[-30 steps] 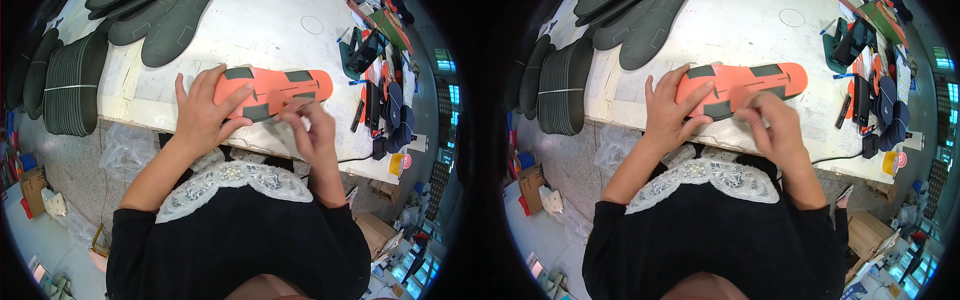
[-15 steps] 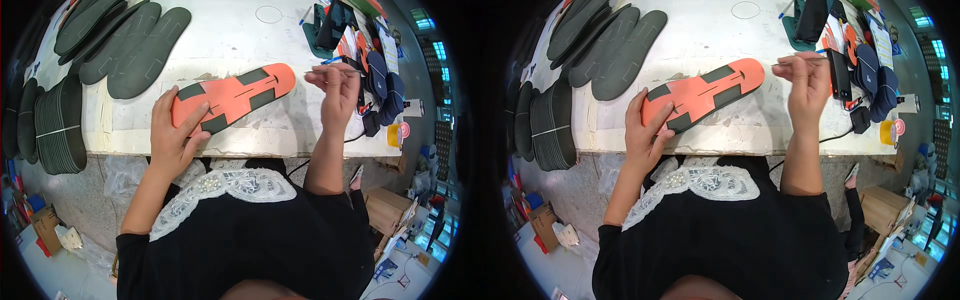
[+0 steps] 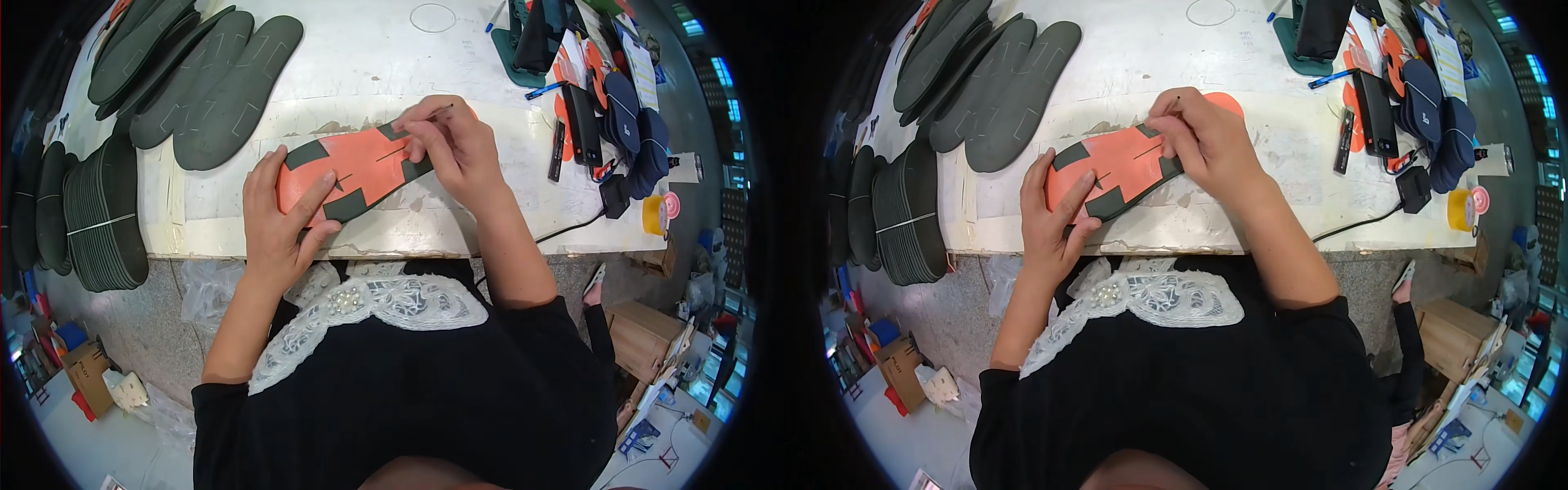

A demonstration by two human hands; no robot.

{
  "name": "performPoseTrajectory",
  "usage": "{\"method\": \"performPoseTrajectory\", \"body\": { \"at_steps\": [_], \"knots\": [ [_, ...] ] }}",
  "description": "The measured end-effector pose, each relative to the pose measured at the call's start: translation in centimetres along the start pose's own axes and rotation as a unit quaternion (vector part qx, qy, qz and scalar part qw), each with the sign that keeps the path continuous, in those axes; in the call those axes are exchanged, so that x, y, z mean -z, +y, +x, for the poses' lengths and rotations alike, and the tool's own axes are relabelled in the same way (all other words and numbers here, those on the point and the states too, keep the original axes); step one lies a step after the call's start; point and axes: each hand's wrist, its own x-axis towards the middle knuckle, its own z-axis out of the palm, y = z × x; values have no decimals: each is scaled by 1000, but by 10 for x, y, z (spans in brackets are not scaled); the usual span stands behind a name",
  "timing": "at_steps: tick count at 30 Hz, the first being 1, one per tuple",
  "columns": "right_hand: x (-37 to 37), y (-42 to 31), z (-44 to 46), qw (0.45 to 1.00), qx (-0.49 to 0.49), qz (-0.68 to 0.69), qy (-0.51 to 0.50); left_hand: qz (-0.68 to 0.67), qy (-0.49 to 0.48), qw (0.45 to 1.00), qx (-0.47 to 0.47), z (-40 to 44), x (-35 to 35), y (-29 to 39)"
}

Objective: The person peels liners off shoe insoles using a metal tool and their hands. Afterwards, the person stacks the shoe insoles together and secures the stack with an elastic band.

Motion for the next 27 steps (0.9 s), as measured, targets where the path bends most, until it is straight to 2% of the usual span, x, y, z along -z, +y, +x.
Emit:
{"method": "performPoseTrajectory", "body": {
  "at_steps": [6,10,11,16,20,21,25,27],
  "knots": [
    [1,6,5,998,42,-34,15,52,-7,999,12,-2,0,1],
    [23,2,-2,988,-49,-74,127,45,-11,999,18,-4,-5,-4],
    [22,1,-4,988,-50,-76,128,42,-11,999,17,-4,-6,-3],
    [8,-8,-14,991,-45,-97,84,46,-7,998,31,-5,-5,-2],
    [9,-11,-27,983,65,-168,-48,45,-2,999,23,-5,-7,-4],
    [11,-11,-28,982,64,-169,-49,44,-2,999,23,-5,-7,-3],
    [17,-13,-29,989,-72,-71,111,75,-17,996,37,-4,-5,-1],
    [17,-15,-29,989,-67,-95,94,74,-15,996,36,-4,-7,0]
  ]
}}
